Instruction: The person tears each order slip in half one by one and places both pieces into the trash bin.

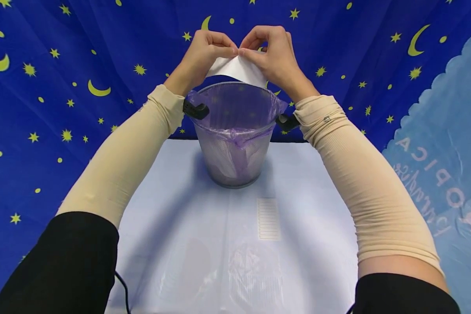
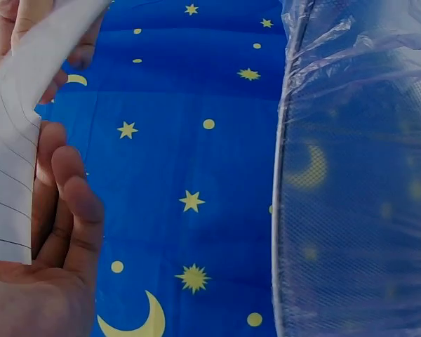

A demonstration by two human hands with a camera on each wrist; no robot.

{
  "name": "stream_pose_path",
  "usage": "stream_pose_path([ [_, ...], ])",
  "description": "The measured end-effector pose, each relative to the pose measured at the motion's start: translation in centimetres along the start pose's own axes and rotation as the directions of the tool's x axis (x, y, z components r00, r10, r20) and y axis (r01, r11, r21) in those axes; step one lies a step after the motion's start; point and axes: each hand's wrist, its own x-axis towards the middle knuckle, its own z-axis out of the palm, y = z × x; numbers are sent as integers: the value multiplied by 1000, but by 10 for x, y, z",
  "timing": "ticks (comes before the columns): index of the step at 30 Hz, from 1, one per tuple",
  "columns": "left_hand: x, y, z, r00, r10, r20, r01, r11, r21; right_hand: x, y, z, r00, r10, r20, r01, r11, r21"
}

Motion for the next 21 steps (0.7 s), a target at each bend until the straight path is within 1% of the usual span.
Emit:
stream_pose_path([
  [3, -2, -2, 2, 1000, -15, 11, 14, 999, 30, -4, -2, -3, 1000, -18, -6, 19, 1000, 12],
  [6, -2, -5, 2, 1000, -14, 20, 13, 998, 65, -7, -7, -6, 999, -41, -11, 41, 999, 18],
  [10, -1, -10, 4, 999, -48, 25, 45, 994, 100, -10, -13, -10, 998, -66, -13, 66, 997, 30],
  [13, -1, -15, 5, 995, -89, 41, 83, 987, 138, -12, -19, -13, 996, -91, -13, 92, 995, 25],
  [17, -2, -22, 7, 990, -126, 63, 114, 980, 164, -14, -28, -16, 990, -139, -18, 139, 990, 9],
  [19, -4, -25, 7, 988, -144, 61, 131, 975, 181, -14, -32, -16, 988, -153, -22, 153, 988, 4],
  [21, -4, -28, 8, 983, -178, 51, 163, 963, 215, -14, -37, -18, 987, -158, -25, 158, 987, -1],
])
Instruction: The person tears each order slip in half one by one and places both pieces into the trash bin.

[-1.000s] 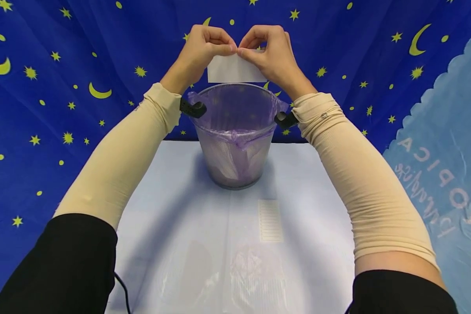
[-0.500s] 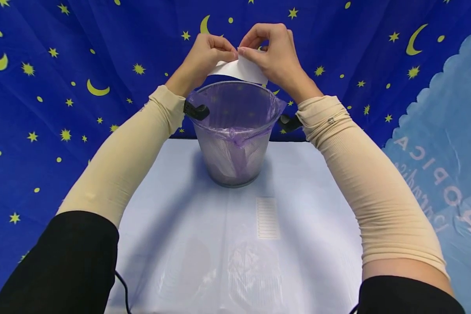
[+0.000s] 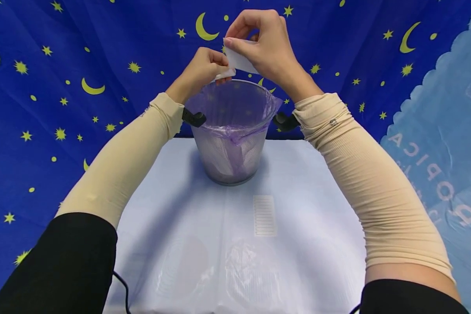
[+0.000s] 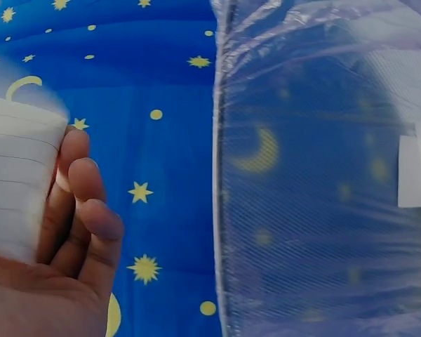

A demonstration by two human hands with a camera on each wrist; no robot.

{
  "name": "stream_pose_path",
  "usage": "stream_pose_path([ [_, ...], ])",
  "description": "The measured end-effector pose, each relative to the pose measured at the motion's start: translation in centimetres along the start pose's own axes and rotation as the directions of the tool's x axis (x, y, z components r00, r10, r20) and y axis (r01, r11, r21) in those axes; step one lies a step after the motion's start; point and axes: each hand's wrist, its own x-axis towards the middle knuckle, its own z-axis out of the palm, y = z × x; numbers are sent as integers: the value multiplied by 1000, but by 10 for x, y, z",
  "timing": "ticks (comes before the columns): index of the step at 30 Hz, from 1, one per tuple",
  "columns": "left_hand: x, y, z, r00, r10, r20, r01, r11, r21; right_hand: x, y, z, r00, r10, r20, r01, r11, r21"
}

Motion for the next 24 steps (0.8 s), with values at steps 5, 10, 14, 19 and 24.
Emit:
stream_pose_path([
  [5, -2, -4, -1, 997, -67, -28, 68, 997, 47, 1, -9, -3, 1000, 30, 3, -30, 1000, -9],
  [10, -8, -6, -4, 998, -13, -56, 17, 998, 59, 0, -1, -1, 996, 82, 37, -81, 996, -31],
  [14, -12, -8, -11, 993, 44, -109, -39, 998, 48, 0, 15, 6, 986, 151, 67, -147, 987, -64],
  [19, -16, -11, -21, 979, 70, -190, -70, 998, 8, 2, 33, 13, 960, 269, 71, -260, 959, -114],
  [24, -20, -13, -25, 981, 69, -183, -73, 997, -17, -4, 49, 12, 934, 351, 70, -341, 931, -131],
])
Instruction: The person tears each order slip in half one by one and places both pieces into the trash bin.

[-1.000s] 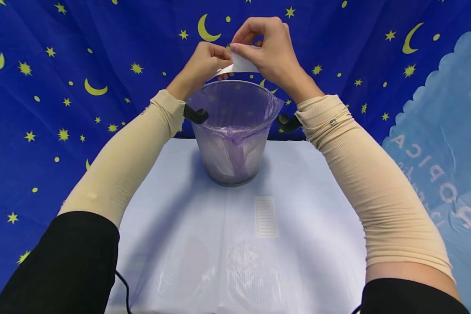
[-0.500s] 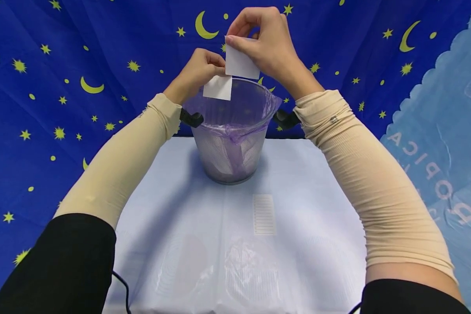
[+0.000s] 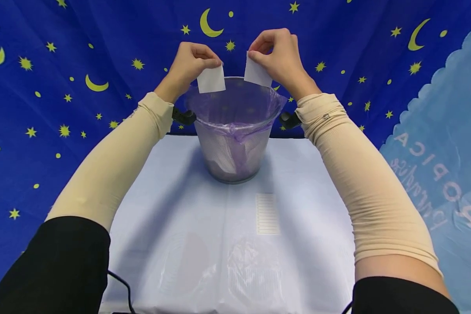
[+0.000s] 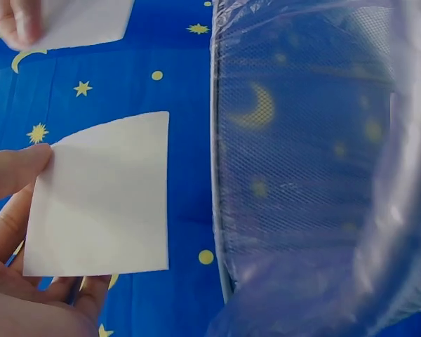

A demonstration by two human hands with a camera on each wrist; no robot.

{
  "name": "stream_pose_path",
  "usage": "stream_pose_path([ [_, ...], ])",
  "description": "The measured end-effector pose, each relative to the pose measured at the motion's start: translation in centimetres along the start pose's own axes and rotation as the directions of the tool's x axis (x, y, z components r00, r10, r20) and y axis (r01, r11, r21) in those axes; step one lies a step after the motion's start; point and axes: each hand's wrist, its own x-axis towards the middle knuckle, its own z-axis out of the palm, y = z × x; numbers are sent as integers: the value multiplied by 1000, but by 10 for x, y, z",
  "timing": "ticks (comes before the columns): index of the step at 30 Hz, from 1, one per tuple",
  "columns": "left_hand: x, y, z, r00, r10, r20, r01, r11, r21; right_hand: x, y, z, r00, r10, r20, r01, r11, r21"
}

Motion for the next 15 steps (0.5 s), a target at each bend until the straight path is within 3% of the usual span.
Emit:
stream_pose_path([
  [8, -6, -4, -9, 1000, -1, 6, 1, 1000, -24, -6, 20, -3, 999, 30, 18, -30, 1000, 7],
  [15, -16, -16, -21, 999, -36, 18, 36, 999, -11, -17, 30, -6, 999, 11, -38, -10, 1000, 20],
])
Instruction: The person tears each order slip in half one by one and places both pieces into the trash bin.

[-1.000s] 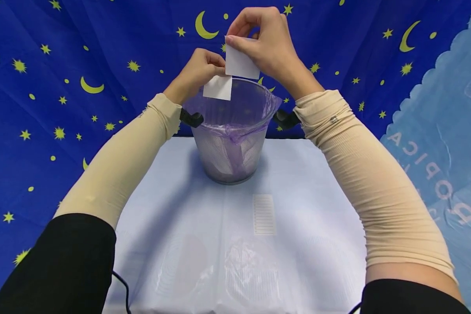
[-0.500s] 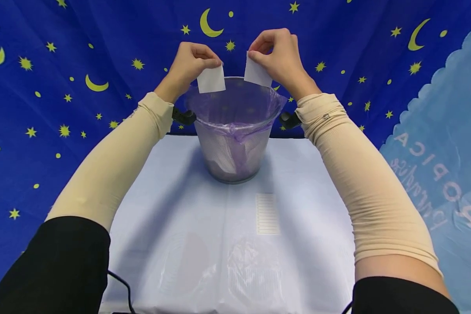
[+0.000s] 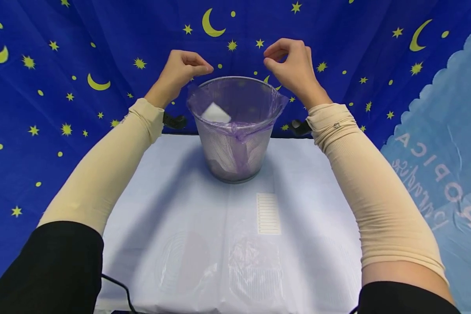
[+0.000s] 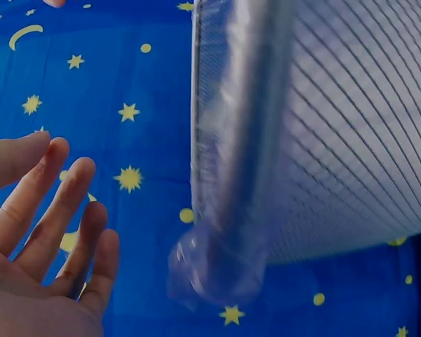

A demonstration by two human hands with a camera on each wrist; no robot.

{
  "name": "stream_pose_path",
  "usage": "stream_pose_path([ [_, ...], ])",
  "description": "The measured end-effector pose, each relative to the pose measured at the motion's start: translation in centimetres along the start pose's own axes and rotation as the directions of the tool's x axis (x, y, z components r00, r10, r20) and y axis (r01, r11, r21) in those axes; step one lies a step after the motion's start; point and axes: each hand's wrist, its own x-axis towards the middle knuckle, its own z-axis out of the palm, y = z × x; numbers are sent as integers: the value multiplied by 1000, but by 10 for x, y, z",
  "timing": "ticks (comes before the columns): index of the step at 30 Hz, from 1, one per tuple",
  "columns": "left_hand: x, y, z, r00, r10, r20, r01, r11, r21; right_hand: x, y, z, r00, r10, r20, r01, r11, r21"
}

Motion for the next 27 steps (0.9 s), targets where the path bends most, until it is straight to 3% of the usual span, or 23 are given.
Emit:
stream_pose_path([
  [9, -11, -18, -34, 998, -58, 5, 58, 997, 52, -14, 16, -13, 998, 52, -23, -52, 998, 20],
  [17, -25, -36, -69, 990, -130, -53, 131, 991, 19, -30, 41, -20, 996, 66, -63, -60, 994, 91],
  [22, -32, -49, -77, 989, -137, -62, 138, 990, 9, -39, 53, -15, 993, 92, -70, -82, 987, 139],
  [27, -38, -68, -75, 990, -135, -52, 134, 991, -24, -52, 68, -3, 988, 117, -97, -100, 981, 164],
])
